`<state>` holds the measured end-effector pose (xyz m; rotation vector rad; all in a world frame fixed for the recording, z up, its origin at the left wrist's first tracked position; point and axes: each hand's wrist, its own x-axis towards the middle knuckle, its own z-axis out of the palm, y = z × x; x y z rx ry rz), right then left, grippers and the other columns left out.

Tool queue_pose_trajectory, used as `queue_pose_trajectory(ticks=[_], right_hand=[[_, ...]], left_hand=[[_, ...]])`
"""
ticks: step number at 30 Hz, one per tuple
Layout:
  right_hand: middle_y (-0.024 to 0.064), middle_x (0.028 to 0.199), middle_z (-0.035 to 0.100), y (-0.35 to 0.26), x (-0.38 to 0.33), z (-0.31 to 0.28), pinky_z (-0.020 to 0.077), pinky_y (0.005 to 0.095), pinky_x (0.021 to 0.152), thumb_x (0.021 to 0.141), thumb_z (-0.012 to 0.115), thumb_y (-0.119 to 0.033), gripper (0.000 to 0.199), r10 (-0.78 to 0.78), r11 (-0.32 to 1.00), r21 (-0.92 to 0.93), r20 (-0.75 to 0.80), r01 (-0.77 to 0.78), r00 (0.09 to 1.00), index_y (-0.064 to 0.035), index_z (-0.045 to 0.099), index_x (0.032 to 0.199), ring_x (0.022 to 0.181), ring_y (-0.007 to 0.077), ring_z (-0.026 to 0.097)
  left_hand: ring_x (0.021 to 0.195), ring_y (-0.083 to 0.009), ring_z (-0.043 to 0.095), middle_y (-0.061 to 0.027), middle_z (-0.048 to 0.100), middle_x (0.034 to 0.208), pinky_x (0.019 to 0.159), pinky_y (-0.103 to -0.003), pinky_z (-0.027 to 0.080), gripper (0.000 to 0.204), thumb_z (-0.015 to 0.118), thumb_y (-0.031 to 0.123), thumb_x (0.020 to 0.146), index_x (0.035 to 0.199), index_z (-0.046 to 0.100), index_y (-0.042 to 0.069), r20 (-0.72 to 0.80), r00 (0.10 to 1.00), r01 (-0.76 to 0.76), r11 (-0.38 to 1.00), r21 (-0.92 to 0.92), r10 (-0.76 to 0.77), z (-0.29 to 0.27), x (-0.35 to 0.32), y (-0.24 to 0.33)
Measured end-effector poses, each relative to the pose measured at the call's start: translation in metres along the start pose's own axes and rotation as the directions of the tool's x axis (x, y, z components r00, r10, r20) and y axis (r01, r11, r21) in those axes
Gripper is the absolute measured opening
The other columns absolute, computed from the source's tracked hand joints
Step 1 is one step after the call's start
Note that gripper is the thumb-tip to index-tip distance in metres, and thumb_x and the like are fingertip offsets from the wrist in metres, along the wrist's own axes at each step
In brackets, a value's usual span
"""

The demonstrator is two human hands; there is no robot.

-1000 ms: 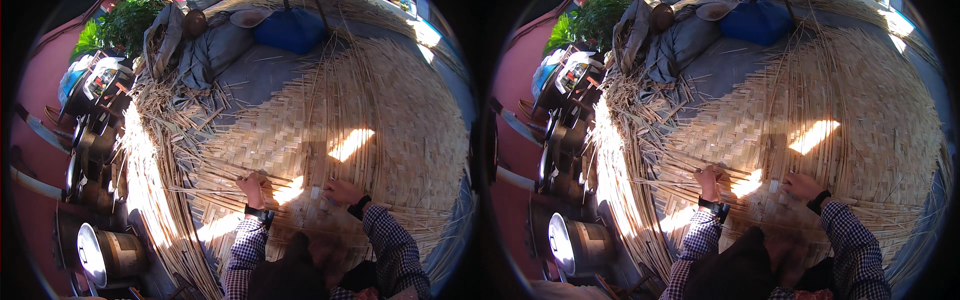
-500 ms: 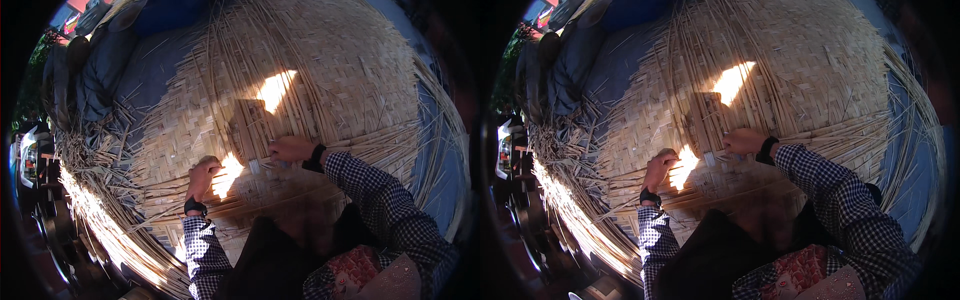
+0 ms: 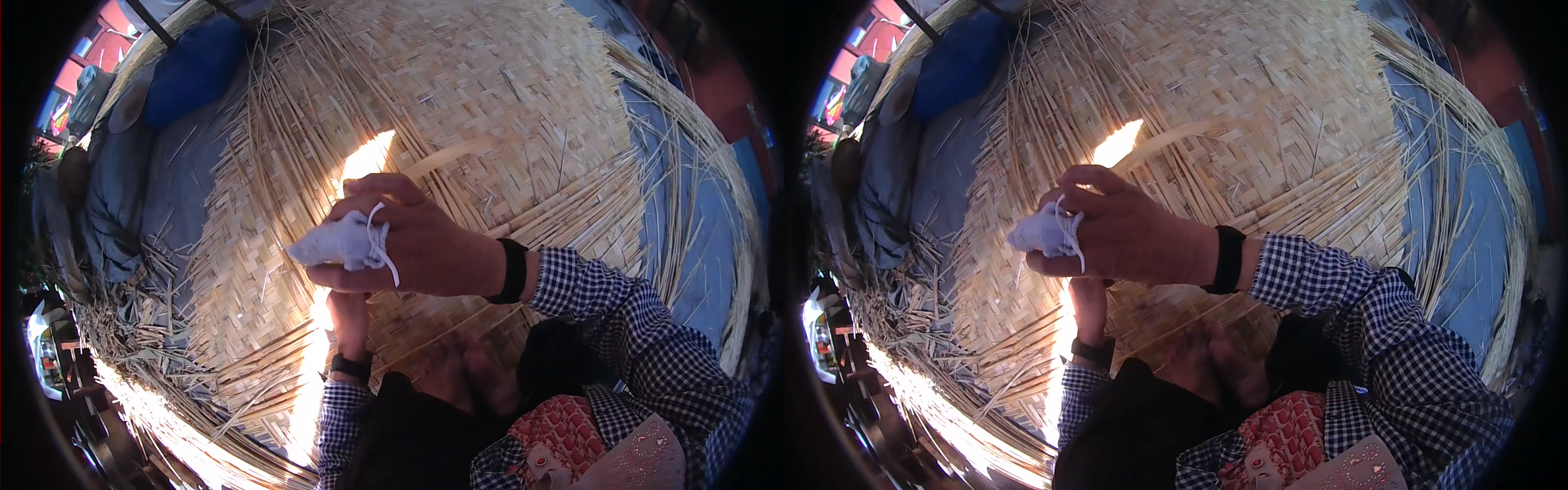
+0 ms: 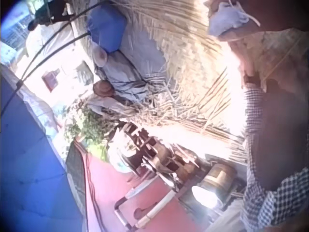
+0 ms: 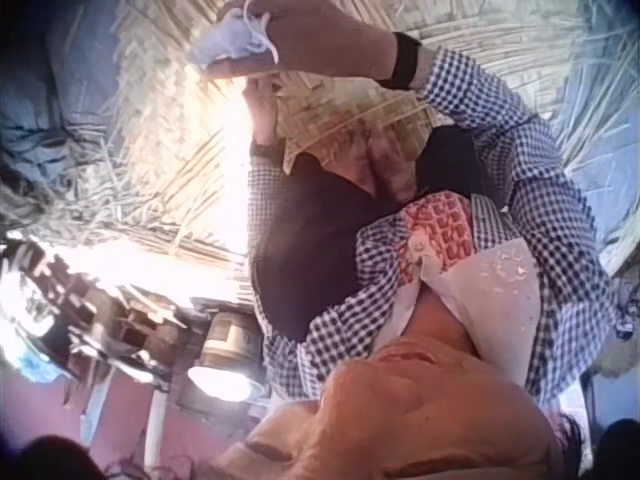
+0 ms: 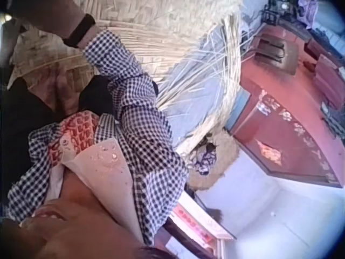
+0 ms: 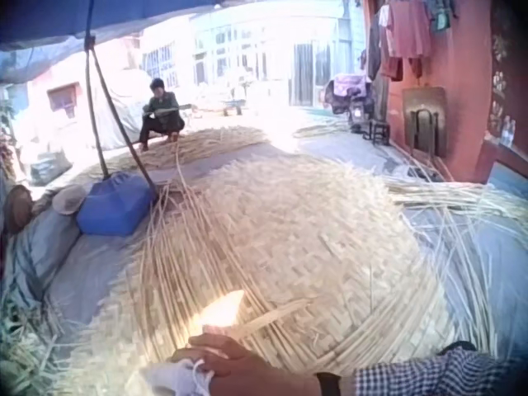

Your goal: The recorder is weaving thin bamboo strips into a large circular mat, interlacing the strips manually.

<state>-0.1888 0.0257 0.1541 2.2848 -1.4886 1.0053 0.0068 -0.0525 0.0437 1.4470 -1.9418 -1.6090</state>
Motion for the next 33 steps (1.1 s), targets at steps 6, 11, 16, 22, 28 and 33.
queue_pose_trajectory(ticks=[6,11,16,22,28,33], right_hand=[[0.0128,0.092,0.068,0.032,-0.027,0.089,0.0541,0.0453,0.077,0.09,0.062,-0.02,0.019,0.515,0.692,0.307,0.424,-0.653,0.745,-0.0074,0.062,0.104,0.087,0.0325,0.068],[0.024,0.1,0.065,0.043,-0.033,0.175,0.0538,0.0456,0.077,0.089,0.067,-0.025,0.04,0.703,0.564,0.006,0.521,-0.826,0.484,-0.0001,0.054,0.117,0.092,0.0379,0.066],[0.0143,0.106,0.066,0.045,-0.02,0.149,0.0521,0.036,0.079,0.089,0.067,-0.025,0.043,0.697,0.094,0.362,0.641,-0.927,0.321,-0.0021,0.054,0.123,0.097,0.0277,0.065],[0.0026,0.112,0.063,0.021,-0.06,0.116,0.048,0.031,0.085,0.091,0.066,-0.024,0.04,0.314,-0.445,0.385,0.913,-0.808,0.262,-0.0068,0.059,0.127,0.103,0.0182,0.06],[0.0099,0.128,0.058,0.001,-0.085,0.091,0.0466,0.0416,0.096,0.093,0.064,-0.021,0.05,0.291,0.679,0.336,0.693,-0.653,0.659,-0.0066,0.051,0.138,0.113,0.028,0.058],[0.0073,0.115,0.06,-0.022,-0.091,0.058,0.0498,0.0368,0.09,0.091,0.068,-0.015,0.057,0.613,0.431,0.698,0.239,-0.572,0.753,-0.0101,0.049,0.144,0.107,0.0203,0.058]], left_hand=[[0.074,-0.0226,0.07,-0.0148,0.069,0.086,0.07,-0.037,0.063,0.041,0.045,0.035,0.105,0.104,0.061,-0.003,0.254,0.95,0.31,0.664,-0.68,-0.184,-0.041,0.019,-0.048],[0.086,-0.0225,0.067,-0.0144,0.069,0.094,0.081,-0.037,0.057,0.048,0.044,0.041,0.105,0.105,0.062,-0.004,0.068,0.991,0.133,0.849,-0.511,-0.114,-0.035,0.012,-0.051],[0.082,-0.0238,0.07,-0.0175,0.069,0.093,0.073,-0.036,0.059,0.049,0.051,0.042,0.102,0.103,0.061,-0.006,0.169,0.985,0.094,0.894,-0.437,-0.021,-0.045,0.018,-0.04],[0.08,-0.0235,0.072,-0.0179,0.07,0.087,0.069,-0.032,0.059,0.05,0.05,0.042,0.103,0.102,0.062,-0.007,0.208,0.972,0.185,0.899,-0.397,-0.108,-0.029,0.032,-0.027],[0.083,-0.0259,0.071,-0.019,0.07,0.087,0.079,-0.035,0.057,0.053,0.044,0.045,0.104,0.109,0.06,-0.005,0.309,0.93,0.279,0.931,-0.237,-0.2,-0.027,0.021,-0.026],[0.12,-0.0429,0.048,-0.028,0.05,0.132,0.101,-0.051,0.04,0.076,0.071,0.037,0.088,0.148,0.037,0.006,-0.125,0.925,-0.152,0.649,0.745,0.36,0.004,-0.047,-0.028]])
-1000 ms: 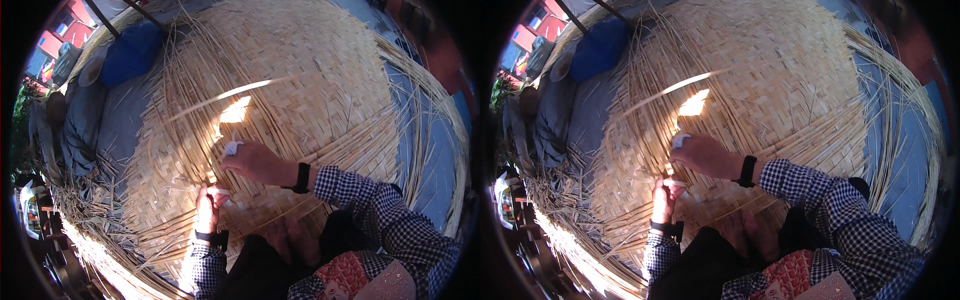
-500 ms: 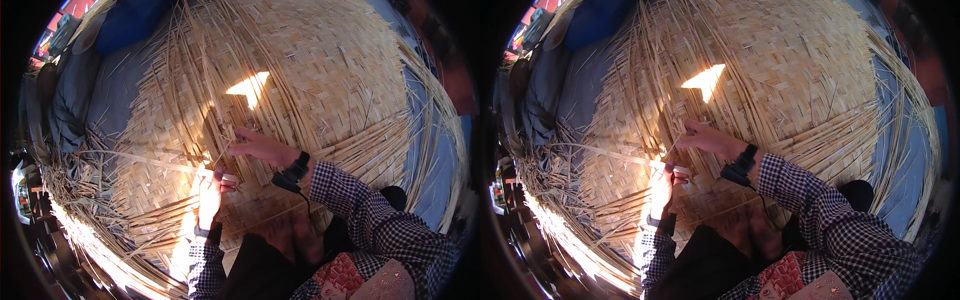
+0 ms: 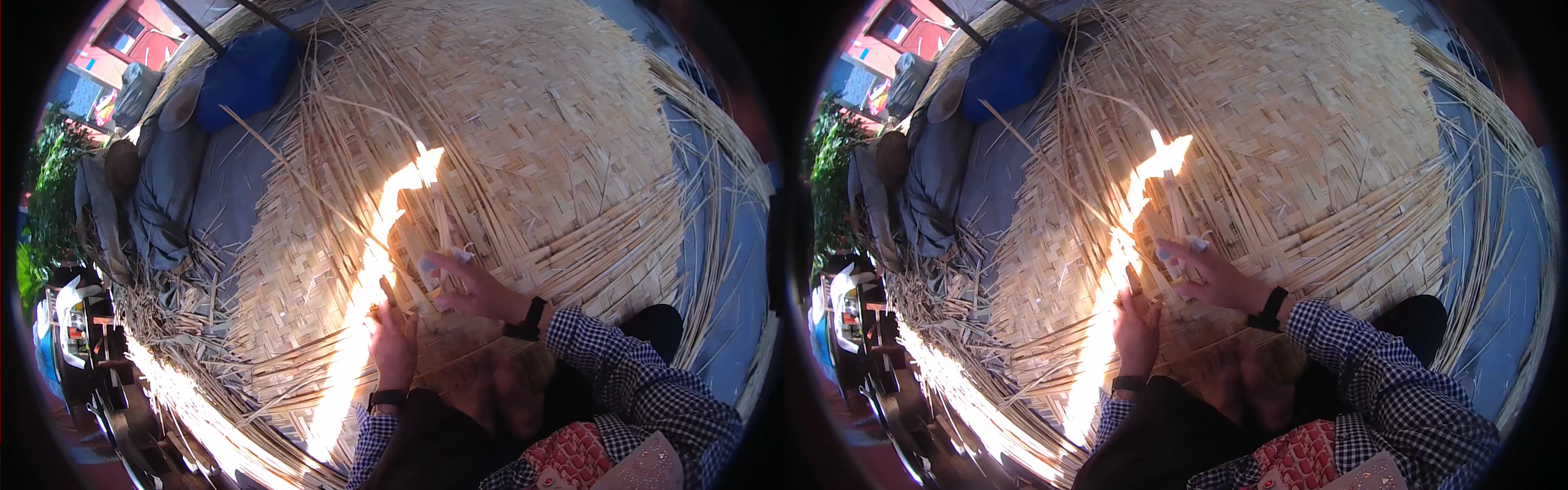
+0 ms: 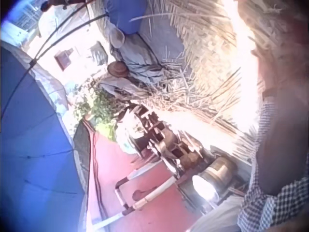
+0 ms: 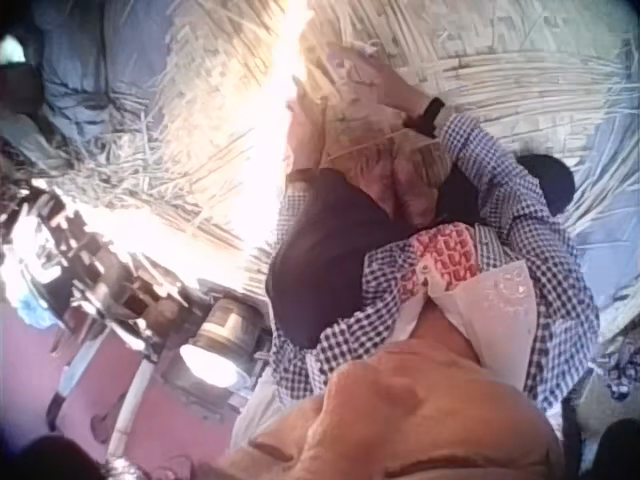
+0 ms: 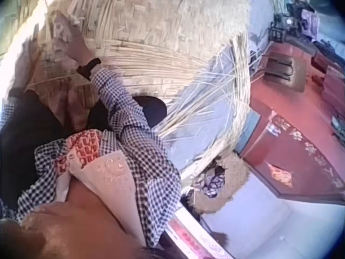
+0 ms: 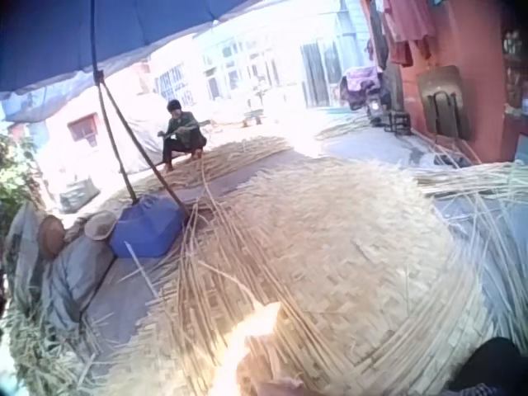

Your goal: The recorder is weaving thin bamboo strips into a large circular mat, interlacing the strips manually.

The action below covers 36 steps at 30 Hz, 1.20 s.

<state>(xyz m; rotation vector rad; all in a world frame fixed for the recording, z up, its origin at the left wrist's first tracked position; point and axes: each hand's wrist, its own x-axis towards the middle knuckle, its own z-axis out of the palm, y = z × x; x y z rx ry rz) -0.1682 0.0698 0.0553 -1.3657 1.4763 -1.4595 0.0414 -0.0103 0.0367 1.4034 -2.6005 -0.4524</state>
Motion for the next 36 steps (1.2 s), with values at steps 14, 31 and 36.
queue_pose_trajectory(ticks=[14,31,36], right_hand=[[0.0131,0.085,0.066,-0.037,0.067,-0.055,0.0476,0.0433,0.075,0.087,0.056,-0.006,0.019,-0.241,0.913,-0.286,0.197,0.291,0.95,-0.009,0.069,0.101,0.079,0.0316,0.062],[0.0094,0.104,0.061,0.043,0.055,-0.051,0.0495,0.0345,0.081,0.088,0.072,-0.029,0.063,0.681,0.728,-0.319,0.242,-0.606,0.691,0.0035,0.044,0.134,0.09,0.0173,0.058],[0.0119,0.09,0.064,0.038,0.038,-0.036,0.0488,0.0358,0.085,0.089,0.07,-0.022,0.04,0.545,0.8,0.206,0.143,-0.563,0.826,0.0062,0.057,0.115,0.09,0.0222,0.062]], left_hand=[[0.099,-0.0321,0.065,-0.0185,0.067,0.105,0.086,-0.044,0.055,0.039,0.052,0.034,0.102,0.111,0.062,-0.003,0.538,0.839,0.543,0.092,-0.835,-0.08,0.006,0.055,0.056],[0.087,-0.0201,0.069,-0.013,0.07,0.092,0.08,-0.033,0.056,0.043,0.05,0.033,0.104,0.104,0.068,-0.006,0.425,0.905,0.425,-0.04,-0.904,0.016,0.006,0.06,0.016],[0.088,-0.0191,0.068,-0.0133,0.069,0.093,0.078,-0.032,0.057,0.044,0.051,0.036,0.103,0.105,0.066,-0.005,0.491,0.87,0.488,0.228,-0.842,-0.051,0.018,0.08,0.036]])
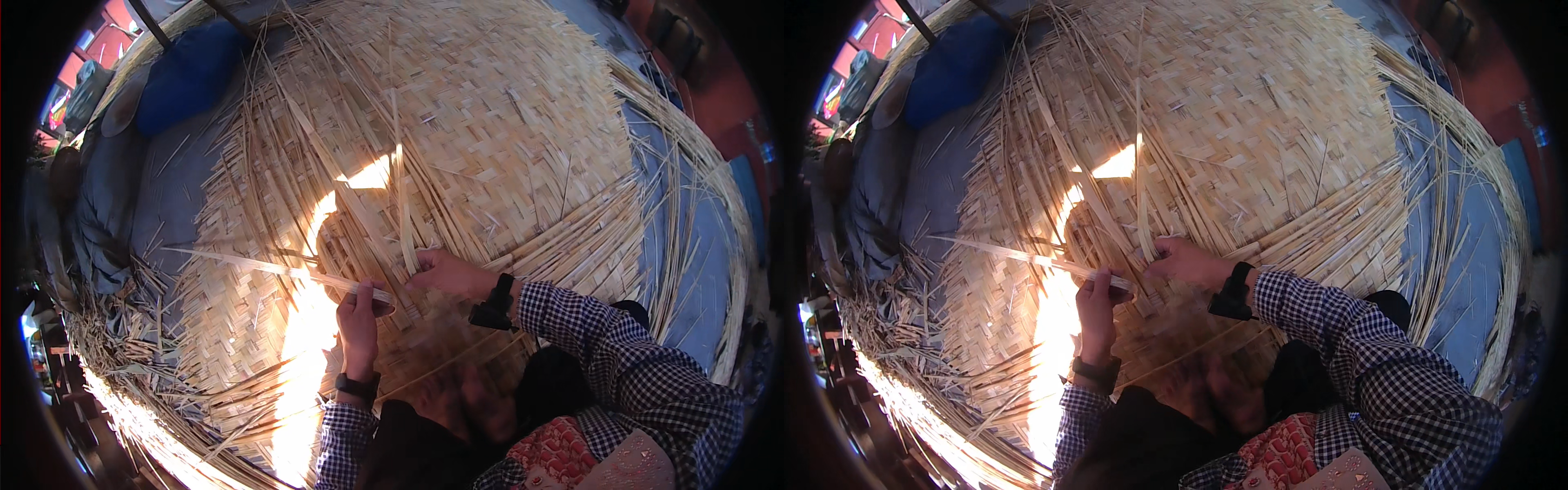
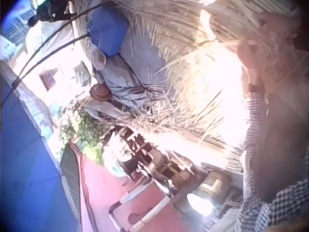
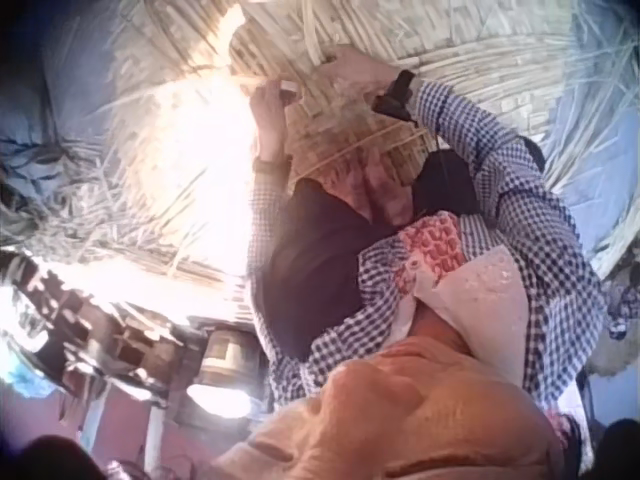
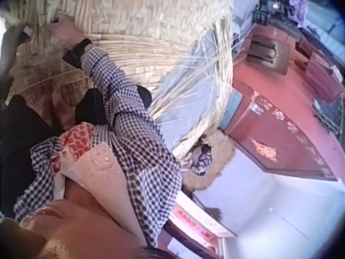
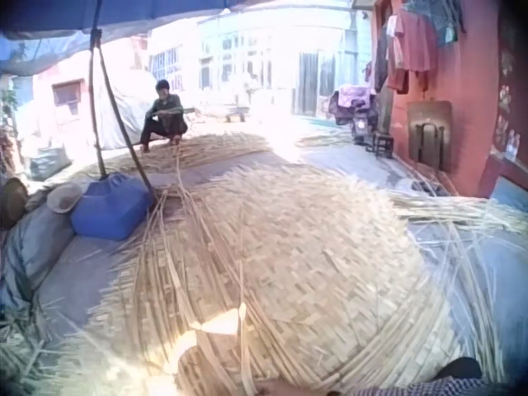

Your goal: The recorder is weaving thin bamboo strips into a large circular mat, interlacing the strips manually.

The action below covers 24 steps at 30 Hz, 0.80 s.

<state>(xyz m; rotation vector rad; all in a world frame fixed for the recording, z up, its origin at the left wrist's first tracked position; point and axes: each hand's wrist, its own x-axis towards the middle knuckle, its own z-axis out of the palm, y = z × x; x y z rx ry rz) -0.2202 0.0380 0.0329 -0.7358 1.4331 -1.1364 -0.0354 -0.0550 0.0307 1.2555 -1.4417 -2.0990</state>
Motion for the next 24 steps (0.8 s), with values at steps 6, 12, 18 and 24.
queue_pose_trajectory(ticks=[6,12,18,24], right_hand=[[0.0125,0.132,0.052,-0.005,-0.031,-0.013,0.0436,0.0417,0.099,0.091,0.069,-0.029,0.065,-0.348,0.494,-0.803,0.168,0.333,0.922,-0.002,0.044,0.144,0.116,0.0262,0.05],[0.0098,0.116,0.062,0.009,-0.069,-0.038,0.048,0.0319,0.087,0.096,0.065,-0.03,0.078,-0.184,0.958,0.188,-0.174,0.216,0.967,-0.0033,0.022,0.154,0.098,0.0188,0.059],[0.0017,0.084,0.052,-0.055,-0.105,-0.103,0.0489,0.029,0.066,0.104,0.046,-0.021,0.016,0.222,0.752,0.365,-0.924,0.549,0.311,-0.0099,0.047,0.116,0.07,0.0093,0.05],[0.0088,0.103,0.064,-0.092,-0.055,-0.065,0.0512,0.04,0.081,0.1,0.056,-0.026,0.04,-0.674,0.7,-0.353,-0.04,0.621,0.737,-0.0048,0.05,0.134,0.086,0.0243,0.062]], left_hand=[[0.086,-0.0278,0.068,-0.0155,0.069,0.091,0.086,-0.039,0.055,0.045,0.058,0.038,0.099,0.117,0.06,-0.004,0.184,0.965,0.192,0.981,-0.008,-0.188,-0.002,0.01,-0.004],[0.1,-0.0327,0.056,-0.0148,0.058,0.109,0.091,-0.045,0.046,0.06,0.069,0.038,0.086,0.139,0.052,0.015,0.321,0.822,-0.317,-0.09,0.944,0.47,0.007,-0.051,-0.04],[0.101,-0.039,0.06,-0.0185,0.061,0.111,0.086,-0.046,0.049,0.058,0.069,0.04,0.086,0.137,0.053,0.016,0.271,0.961,-0.263,-0.133,0.956,0.049,0.068,-0.046,0.003],[0.085,-0.0284,0.066,-0.0155,0.066,0.096,0.079,-0.042,0.054,0.031,0.057,0.029,0.099,0.106,0.062,-0.001,0.191,0.928,-0.37,0.744,0.556,0.319,0.108,-0.003,-0.002]])
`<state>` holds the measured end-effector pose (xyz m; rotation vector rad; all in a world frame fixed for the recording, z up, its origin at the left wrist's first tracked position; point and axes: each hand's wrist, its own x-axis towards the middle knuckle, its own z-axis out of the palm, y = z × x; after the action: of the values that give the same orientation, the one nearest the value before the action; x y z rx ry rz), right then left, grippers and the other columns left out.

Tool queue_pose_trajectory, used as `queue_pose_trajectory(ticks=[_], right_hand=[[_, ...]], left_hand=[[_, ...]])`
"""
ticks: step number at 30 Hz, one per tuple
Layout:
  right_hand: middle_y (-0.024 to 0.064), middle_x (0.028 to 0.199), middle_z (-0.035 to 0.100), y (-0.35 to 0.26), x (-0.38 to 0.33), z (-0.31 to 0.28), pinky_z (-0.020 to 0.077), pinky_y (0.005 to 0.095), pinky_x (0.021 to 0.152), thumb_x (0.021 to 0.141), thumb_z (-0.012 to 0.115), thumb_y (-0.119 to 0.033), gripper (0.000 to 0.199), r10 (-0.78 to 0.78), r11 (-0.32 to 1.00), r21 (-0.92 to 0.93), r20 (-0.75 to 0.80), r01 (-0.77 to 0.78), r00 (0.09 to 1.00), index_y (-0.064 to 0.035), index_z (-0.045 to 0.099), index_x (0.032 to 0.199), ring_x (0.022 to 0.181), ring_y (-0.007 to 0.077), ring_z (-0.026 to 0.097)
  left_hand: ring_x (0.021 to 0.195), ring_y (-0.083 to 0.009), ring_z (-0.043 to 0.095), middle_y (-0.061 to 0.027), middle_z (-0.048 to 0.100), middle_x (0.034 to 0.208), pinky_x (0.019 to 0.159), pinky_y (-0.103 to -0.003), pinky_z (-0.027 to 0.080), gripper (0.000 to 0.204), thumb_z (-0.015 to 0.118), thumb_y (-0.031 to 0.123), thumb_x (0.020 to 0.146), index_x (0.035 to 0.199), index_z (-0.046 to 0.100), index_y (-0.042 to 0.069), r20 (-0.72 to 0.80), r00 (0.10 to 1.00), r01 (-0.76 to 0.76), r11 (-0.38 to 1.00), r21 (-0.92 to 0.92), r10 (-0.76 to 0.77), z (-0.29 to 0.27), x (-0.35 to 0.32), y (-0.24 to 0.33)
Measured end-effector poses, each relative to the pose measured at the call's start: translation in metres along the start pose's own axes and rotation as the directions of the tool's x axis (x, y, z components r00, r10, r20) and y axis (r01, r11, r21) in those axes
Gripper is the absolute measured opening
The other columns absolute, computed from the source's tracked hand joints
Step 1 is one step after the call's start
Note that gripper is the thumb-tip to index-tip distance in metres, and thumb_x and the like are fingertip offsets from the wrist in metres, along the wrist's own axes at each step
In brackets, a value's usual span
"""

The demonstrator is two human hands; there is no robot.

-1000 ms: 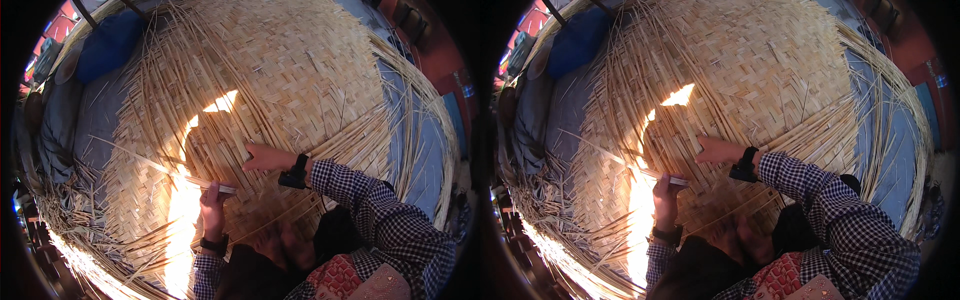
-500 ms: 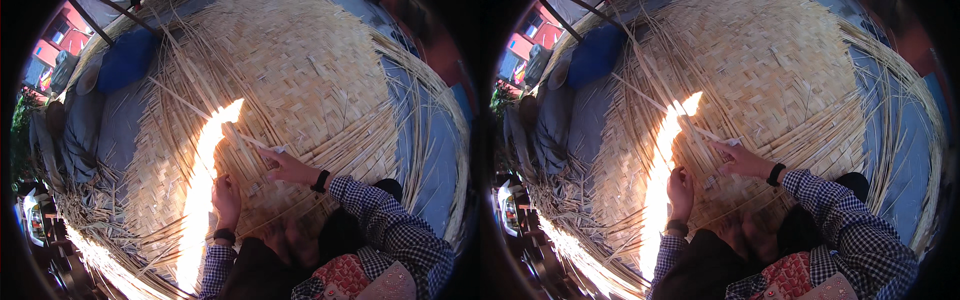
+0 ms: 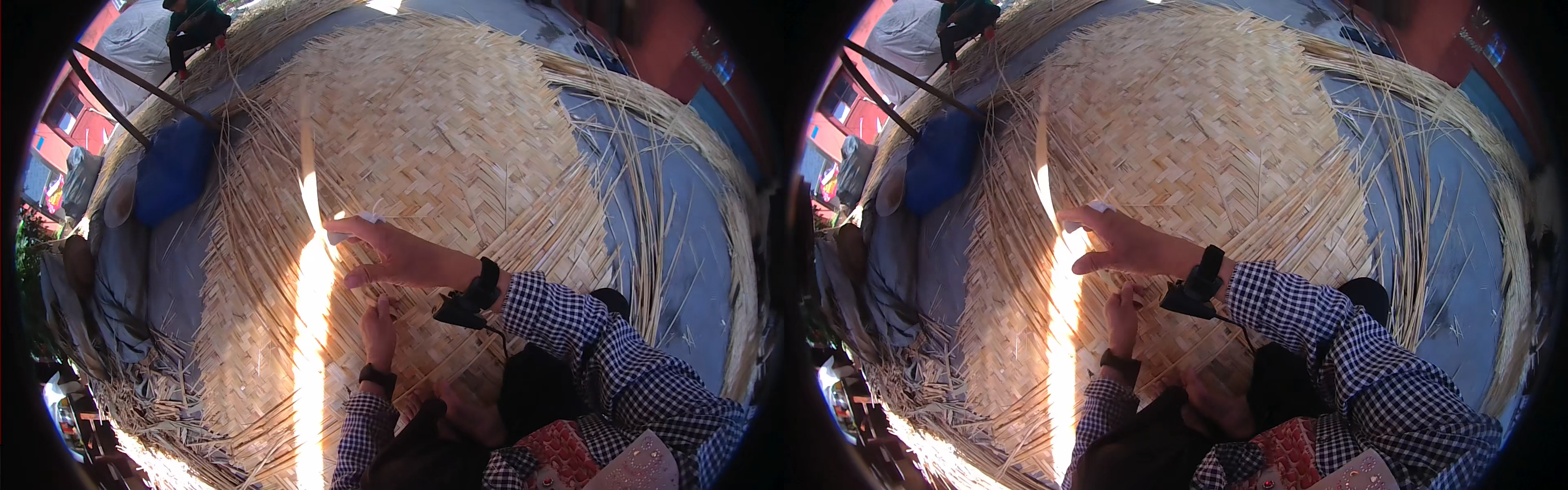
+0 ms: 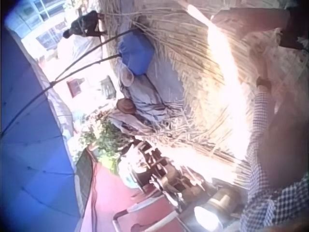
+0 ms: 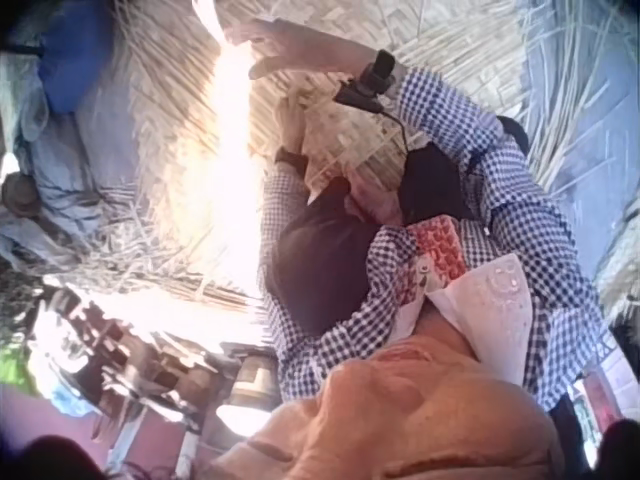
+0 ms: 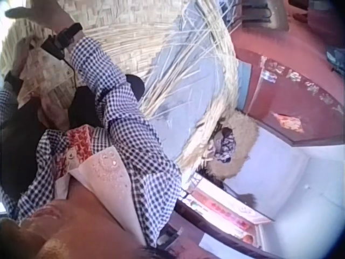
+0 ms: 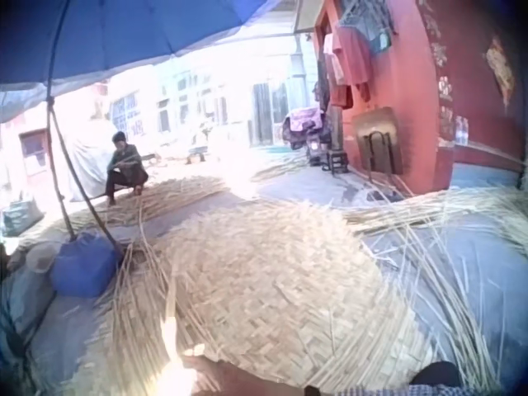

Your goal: The recorder is weaving thin bamboo strips into a large circular mat, interlacing the strips manually.

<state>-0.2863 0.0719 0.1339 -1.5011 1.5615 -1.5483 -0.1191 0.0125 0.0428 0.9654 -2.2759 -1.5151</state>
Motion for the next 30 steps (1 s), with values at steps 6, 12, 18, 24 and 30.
queue_pose_trajectory(ticks=[6,12,18,24,30], right_hand=[[0.0099,0.107,0.06,0.093,-0.021,0.008,0.0482,0.0419,0.073,0.099,0.053,-0.027,0.026,0.686,0.556,-0.765,0.2,-0.326,0.7,-0.0039,0.058,0.111,0.083,0.0239,0.061],[0.0106,0.104,0.062,0.11,-0.004,0.013,0.0474,0.0396,0.075,0.09,0.065,-0.033,0.048,0.775,0.607,0.001,0.219,-0.795,0.592,0.0033,0.055,0.12,0.093,0.02,0.056],[0.0121,0.117,0.064,0.078,-0.002,0.008,0.0474,0.033,0.091,0.085,0.072,-0.025,0.048,0.712,0.65,-0.053,0.392,-0.758,0.583,0.0005,0.058,0.123,0.105,0.018,0.058],[0.0108,0.119,0.067,0.06,-0.029,0.012,0.0422,0.0346,0.103,0.089,0.07,-0.017,0.044,0.465,0.834,0.02,0.514,-0.551,0.721,-0.005,0.058,0.131,0.116,0.0184,0.058],[0.0123,0.111,0.063,0.053,-0.091,-0.02,0.0486,0.035,0.082,0.094,0.06,-0.012,0.035,0.397,0.876,-0.306,0.023,-0.372,0.917,-0.0121,0.061,0.129,0.091,0.0251,0.06]], left_hand=[[0.087,-0.0192,0.068,-0.0117,0.07,0.095,0.082,-0.034,0.055,0.042,0.047,0.036,0.105,0.101,0.066,-0.001,0.213,0.935,0.351,0.654,-0.67,-0.283,-0.037,-0.011,-0.04],[0.087,-0.0177,0.067,-0.0109,0.07,0.096,0.081,-0.033,0.055,0.042,0.048,0.036,0.104,0.103,0.067,-0.001,0.269,0.939,0.34,0.713,-0.613,-0.216,-0.039,0.002,-0.035],[0.085,-0.0159,0.067,-0.0083,0.068,0.09,0.072,-0.03,0.057,0.04,0.049,0.034,0.104,0.106,0.066,-0.003,0.234,0.919,0.391,0.792,-0.469,-0.316,-0.03,0.021,-0.042],[0.084,-0.0189,0.068,-0.0094,0.068,0.091,0.072,-0.034,0.057,0.038,0.054,0.031,0.102,0.109,0.062,-0.005,0.385,0.879,0.462,0.699,-0.545,-0.281,-0.021,0.03,-0.041],[0.09,-0.0226,0.068,-0.0154,0.066,0.099,0.076,-0.038,0.055,0.031,0.061,0.024,0.096,0.113,0.064,-0.001,-0.042,0.986,0.163,0.987,-0.004,-0.163,-0.03,-0.01,-0.034]])
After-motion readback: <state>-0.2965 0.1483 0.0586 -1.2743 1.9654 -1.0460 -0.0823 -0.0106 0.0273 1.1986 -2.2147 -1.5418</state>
